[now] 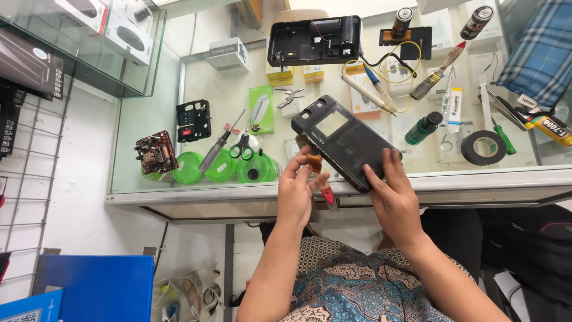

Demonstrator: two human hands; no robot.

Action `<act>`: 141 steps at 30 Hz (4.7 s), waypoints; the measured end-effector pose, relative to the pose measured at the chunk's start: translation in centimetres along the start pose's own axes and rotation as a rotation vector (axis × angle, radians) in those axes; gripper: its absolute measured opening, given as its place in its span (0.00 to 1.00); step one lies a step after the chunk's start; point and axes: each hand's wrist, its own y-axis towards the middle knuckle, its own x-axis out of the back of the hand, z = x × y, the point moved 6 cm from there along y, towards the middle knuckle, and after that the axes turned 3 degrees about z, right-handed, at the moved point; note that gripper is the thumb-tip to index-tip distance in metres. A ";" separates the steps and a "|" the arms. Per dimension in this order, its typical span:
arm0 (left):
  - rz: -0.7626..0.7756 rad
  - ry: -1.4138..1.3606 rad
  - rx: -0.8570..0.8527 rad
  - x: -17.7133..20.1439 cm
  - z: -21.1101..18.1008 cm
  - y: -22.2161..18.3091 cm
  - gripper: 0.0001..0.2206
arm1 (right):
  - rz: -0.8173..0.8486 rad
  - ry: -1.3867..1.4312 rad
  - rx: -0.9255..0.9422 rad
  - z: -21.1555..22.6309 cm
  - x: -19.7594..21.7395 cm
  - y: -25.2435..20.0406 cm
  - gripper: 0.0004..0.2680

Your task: Cleaning the interior of an electronic device casing using a brush

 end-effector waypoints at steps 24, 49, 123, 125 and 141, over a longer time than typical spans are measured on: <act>0.071 0.561 -0.421 -4.3 -8.4 -2.0 0.08 | -0.141 1.418 -0.779 -0.2 -0.8 4.2 0.12; 0.547 1.465 -1.524 -10.4 -15.0 -0.6 0.12 | 0.235 1.635 -0.773 0.3 -6.9 11.3 0.15; 0.387 0.994 -1.094 -7.2 -5.9 -2.0 0.13 | 0.196 0.607 0.015 -2.6 -2.3 -0.3 0.10; 0.435 0.985 -1.067 -6.6 -5.0 -4.1 0.13 | 0.201 0.608 0.024 -2.2 -2.0 0.1 0.10; 0.051 0.607 -0.190 -2.5 -7.4 9.1 0.12 | 0.280 0.608 -0.058 -2.7 -2.1 0.1 0.09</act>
